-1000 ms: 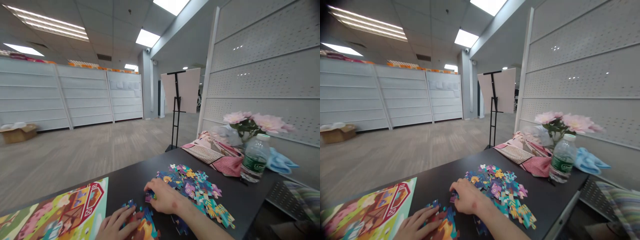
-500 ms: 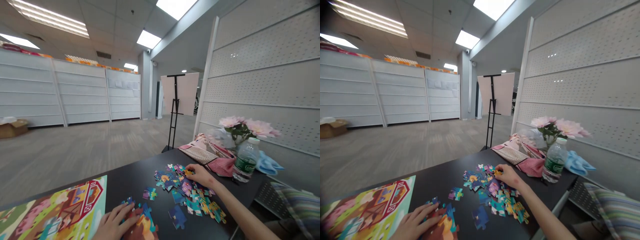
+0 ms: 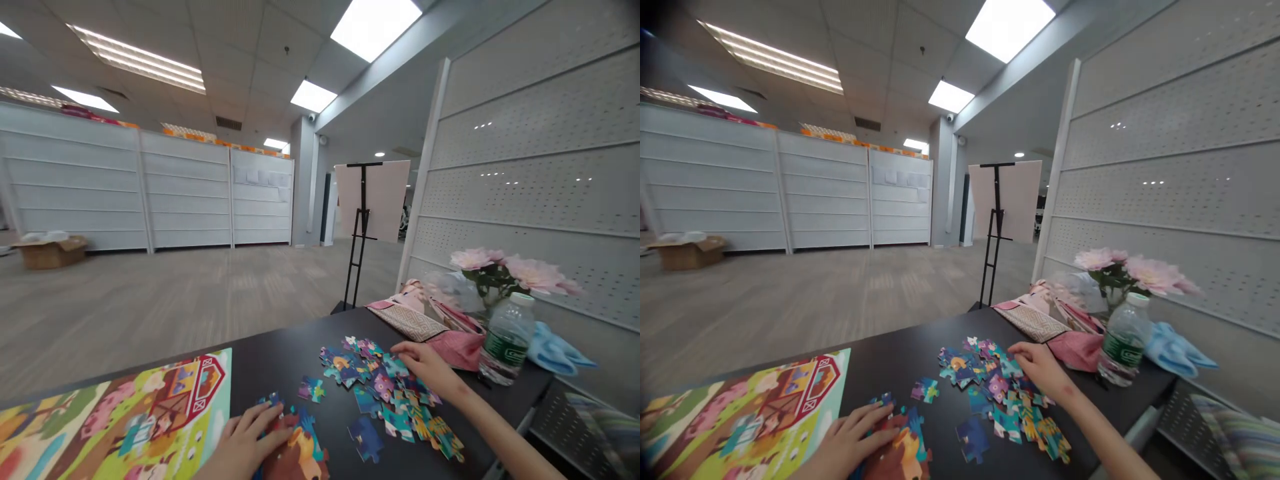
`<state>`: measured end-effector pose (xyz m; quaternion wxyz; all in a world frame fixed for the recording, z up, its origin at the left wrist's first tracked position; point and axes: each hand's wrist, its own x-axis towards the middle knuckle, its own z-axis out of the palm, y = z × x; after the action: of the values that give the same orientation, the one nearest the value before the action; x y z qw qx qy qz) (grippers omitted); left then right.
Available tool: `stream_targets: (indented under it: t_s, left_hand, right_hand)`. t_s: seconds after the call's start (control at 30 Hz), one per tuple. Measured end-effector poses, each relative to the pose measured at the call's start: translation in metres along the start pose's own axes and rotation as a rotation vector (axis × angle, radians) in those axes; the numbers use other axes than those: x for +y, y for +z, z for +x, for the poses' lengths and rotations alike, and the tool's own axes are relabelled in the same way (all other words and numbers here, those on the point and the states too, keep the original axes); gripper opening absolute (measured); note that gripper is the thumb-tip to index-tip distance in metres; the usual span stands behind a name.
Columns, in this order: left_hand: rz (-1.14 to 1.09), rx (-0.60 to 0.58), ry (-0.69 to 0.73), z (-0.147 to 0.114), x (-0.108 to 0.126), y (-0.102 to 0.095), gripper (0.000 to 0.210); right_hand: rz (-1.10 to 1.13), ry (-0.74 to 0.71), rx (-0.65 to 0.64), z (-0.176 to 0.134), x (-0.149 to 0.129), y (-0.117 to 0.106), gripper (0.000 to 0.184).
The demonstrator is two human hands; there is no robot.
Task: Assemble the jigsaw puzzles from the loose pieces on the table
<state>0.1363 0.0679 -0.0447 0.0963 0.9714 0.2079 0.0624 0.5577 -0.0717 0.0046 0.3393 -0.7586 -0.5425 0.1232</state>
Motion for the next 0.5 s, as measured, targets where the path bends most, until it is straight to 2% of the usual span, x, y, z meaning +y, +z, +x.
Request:
stream_targets:
  t_s: [0.1,0.23,0.37,0.5]
  left_hand:
    - [-0.025,-0.003,0.022,-0.002,-0.002,-0.002,0.044]
    - [-0.069,-0.053,0.053,-0.002,-0.006,-0.005,0.065]
    - [-0.105,-0.09,0.073,-0.002,-0.008,-0.008,0.07]
    - [-0.128,-0.065,0.072,-0.005,-0.005,-0.013,0.07]
  right_hand:
    - [0.051,0.012,-0.043,-0.001,-0.008,0.011,0.041]
    - [0.104,-0.006,-0.114,0.0,-0.024,0.033,0.039]
    - [0.095,-0.038,-0.182,0.0,-0.041,0.055,0.036]
    - [-0.22,-0.193,-0.006,-0.005,-0.057,0.06,0.031]
